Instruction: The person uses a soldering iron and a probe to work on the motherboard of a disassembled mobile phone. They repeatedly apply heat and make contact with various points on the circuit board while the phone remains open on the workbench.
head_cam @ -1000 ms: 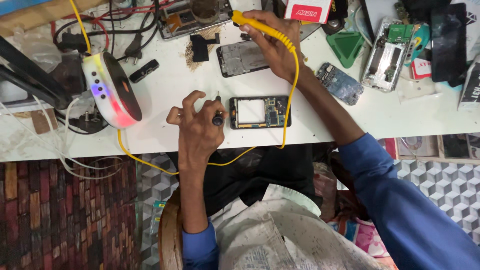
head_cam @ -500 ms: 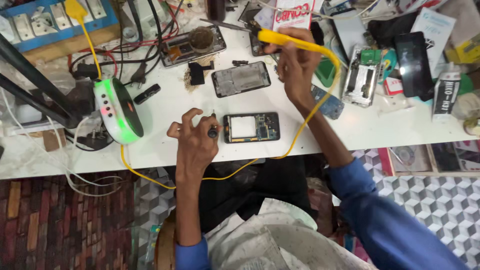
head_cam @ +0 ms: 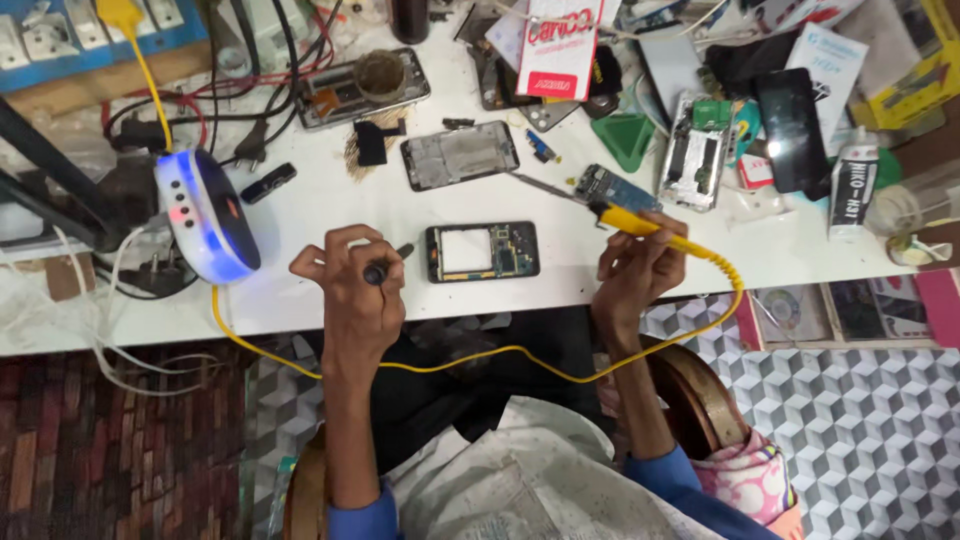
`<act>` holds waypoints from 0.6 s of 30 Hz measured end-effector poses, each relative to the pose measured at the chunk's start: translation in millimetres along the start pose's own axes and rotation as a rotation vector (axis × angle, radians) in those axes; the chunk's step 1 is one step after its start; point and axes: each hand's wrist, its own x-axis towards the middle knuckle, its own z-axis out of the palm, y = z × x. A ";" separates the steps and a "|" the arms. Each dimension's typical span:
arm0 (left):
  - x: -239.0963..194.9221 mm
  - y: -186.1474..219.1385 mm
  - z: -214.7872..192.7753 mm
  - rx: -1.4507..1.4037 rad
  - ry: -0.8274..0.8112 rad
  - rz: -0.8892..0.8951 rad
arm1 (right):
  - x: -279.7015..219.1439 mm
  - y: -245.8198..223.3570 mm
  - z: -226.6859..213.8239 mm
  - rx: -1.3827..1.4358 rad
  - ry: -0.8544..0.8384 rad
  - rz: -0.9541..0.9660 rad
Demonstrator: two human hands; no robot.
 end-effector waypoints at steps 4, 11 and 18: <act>6.3 -0.3 2.6 -0.144 -0.008 0.013 | 4.0 2.4 -3.8 0.002 0.035 0.015; 10.5 -10.4 16.0 -0.131 -0.153 0.134 | 6.1 2.6 0.9 0.057 -0.017 -0.005; 14.4 -17.0 21.8 -0.099 -0.130 0.123 | 5.3 0.4 -3.2 0.041 -0.020 0.005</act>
